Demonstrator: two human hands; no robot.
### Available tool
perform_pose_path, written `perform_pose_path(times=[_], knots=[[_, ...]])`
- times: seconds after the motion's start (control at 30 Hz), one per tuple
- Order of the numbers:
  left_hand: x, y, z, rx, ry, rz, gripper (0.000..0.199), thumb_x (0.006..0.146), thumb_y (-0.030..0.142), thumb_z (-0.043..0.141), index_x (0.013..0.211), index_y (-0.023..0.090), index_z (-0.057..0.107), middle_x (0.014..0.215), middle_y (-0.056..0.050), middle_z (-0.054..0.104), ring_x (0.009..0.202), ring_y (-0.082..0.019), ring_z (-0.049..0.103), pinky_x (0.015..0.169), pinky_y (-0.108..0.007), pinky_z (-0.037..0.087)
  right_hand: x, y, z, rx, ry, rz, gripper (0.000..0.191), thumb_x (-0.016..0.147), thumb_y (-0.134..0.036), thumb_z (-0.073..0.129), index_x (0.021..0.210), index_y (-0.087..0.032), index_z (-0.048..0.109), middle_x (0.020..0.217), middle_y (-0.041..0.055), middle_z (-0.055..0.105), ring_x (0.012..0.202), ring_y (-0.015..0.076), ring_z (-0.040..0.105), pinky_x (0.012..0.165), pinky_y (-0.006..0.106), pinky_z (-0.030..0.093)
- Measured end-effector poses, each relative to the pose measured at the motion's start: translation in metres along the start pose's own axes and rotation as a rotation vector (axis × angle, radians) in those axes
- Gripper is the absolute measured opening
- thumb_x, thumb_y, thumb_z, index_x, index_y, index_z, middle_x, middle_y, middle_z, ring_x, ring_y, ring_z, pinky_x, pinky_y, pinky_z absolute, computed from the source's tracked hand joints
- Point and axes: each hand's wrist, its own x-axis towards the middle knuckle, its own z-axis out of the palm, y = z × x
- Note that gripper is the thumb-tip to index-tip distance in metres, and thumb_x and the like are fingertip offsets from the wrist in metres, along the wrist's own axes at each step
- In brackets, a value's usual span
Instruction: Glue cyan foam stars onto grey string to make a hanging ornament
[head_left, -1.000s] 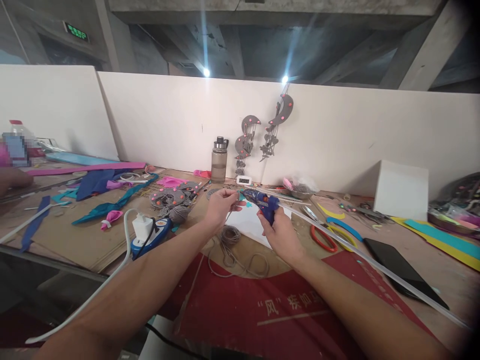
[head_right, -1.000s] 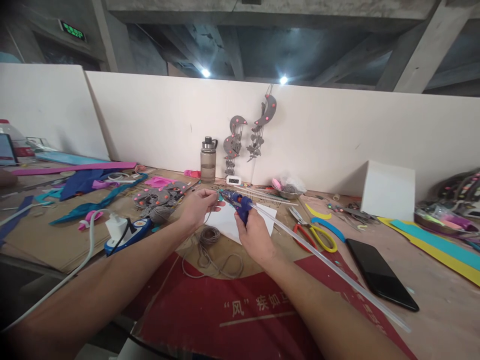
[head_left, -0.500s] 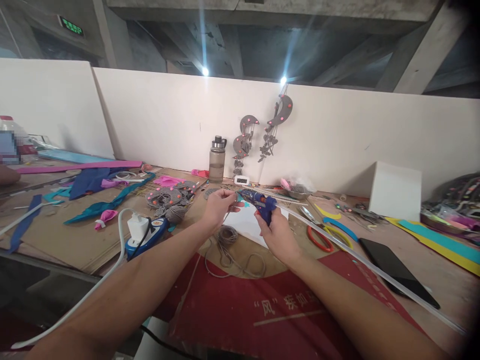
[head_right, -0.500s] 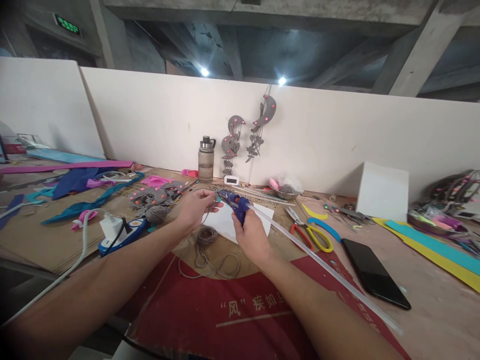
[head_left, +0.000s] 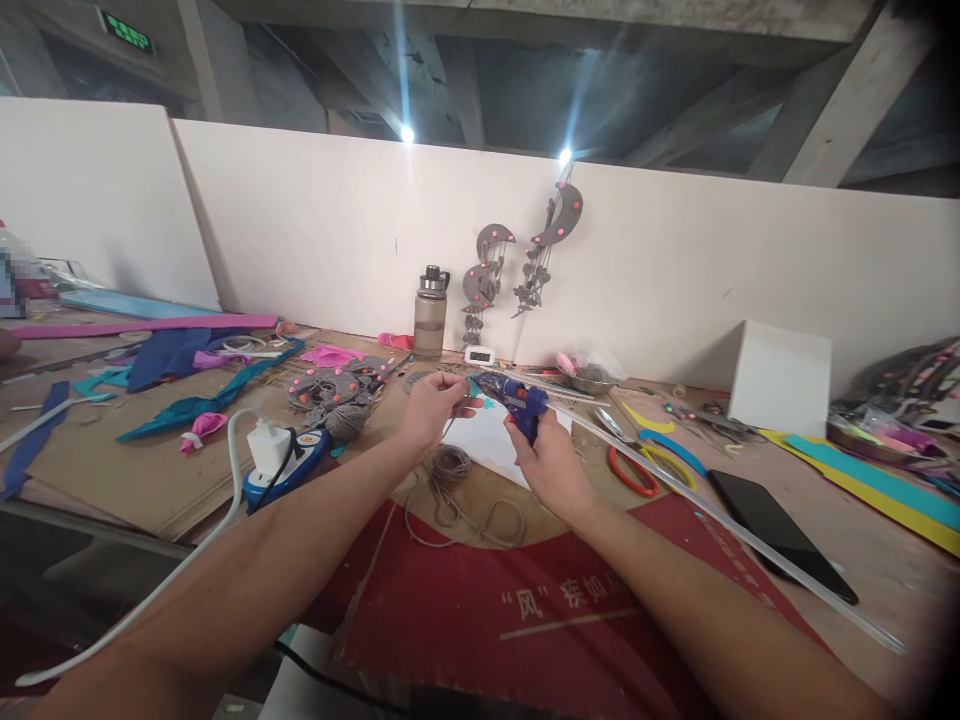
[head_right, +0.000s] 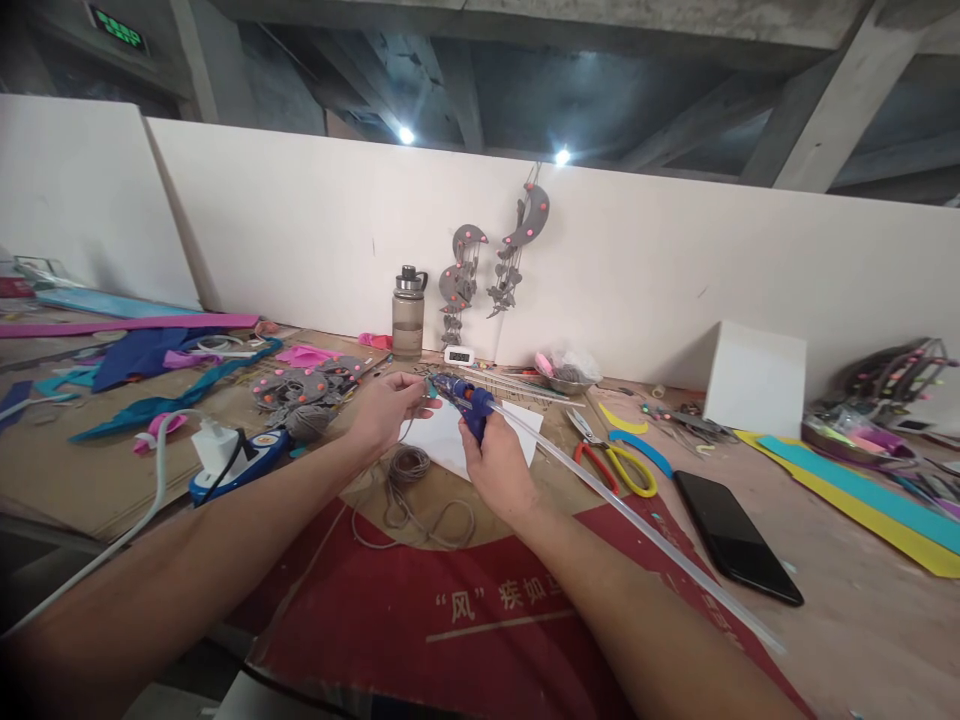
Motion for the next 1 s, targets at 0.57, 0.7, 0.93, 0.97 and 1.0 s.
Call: perform_pose_path(times=[0.57,0.7,0.93,0.97,1.0], knots=[[-0.003,0.0026,0.0017,0.017,0.016,0.01,0.017,0.071,0.018,0.068,0.076,0.012,0.053,0.063,-0.002,0.062,0.056,-0.017,0.067,0.05,-0.025,0.052,0.0002,0.0001,0.0005,0.004,-0.01,0.009,0.032,0.091,-0.039,0.042,0.109,-0.012,0.047,0.082,0.0105,0.066,0.065,0.0194,0.064,0.061,0.029,0.047],[-0.003,0.003,0.0017,0.018,0.013,0.006,0.017,0.071,0.018,0.068,0.075,0.012,0.052,0.062,-0.001,0.061,0.056,-0.017,0.067,0.051,-0.025,0.052,0.0005,-0.0008,-0.0002,0.0,-0.011,0.01,0.031,0.091,-0.038,0.042,0.108,-0.013,0.047,0.085,0.0114,0.066,0.066,0.0192,0.064,0.06,0.029,0.047],[-0.002,0.0017,0.0001,0.015,0.025,0.024,0.022,0.069,0.023,0.072,0.075,0.013,0.053,0.064,-0.003,0.062,0.057,-0.018,0.068,0.052,-0.026,0.052,0.0003,0.0,0.0009,-0.005,0.006,-0.005,0.029,0.091,-0.037,0.042,0.107,-0.013,0.048,0.089,0.0129,0.066,0.068,0.0193,0.064,0.06,0.029,0.047],[-0.002,0.0016,0.0,0.016,0.025,0.024,0.022,0.07,0.023,0.072,0.075,0.013,0.053,0.064,-0.003,0.062,0.057,-0.018,0.068,0.052,-0.026,0.052,0.0002,0.0004,0.0012,-0.005,0.008,-0.01,0.029,0.091,-0.037,0.042,0.107,-0.013,0.049,0.09,0.013,0.066,0.068,0.0192,0.065,0.06,0.029,0.047],[-0.002,0.0016,0.0,0.016,0.024,0.025,0.022,0.07,0.023,0.072,0.075,0.012,0.053,0.064,-0.003,0.062,0.057,-0.018,0.068,0.052,-0.026,0.052,0.0001,0.0009,0.0014,-0.004,0.008,-0.012,0.029,0.091,-0.037,0.042,0.107,-0.013,0.049,0.091,0.0132,0.066,0.068,0.0191,0.065,0.06,0.029,0.047]])
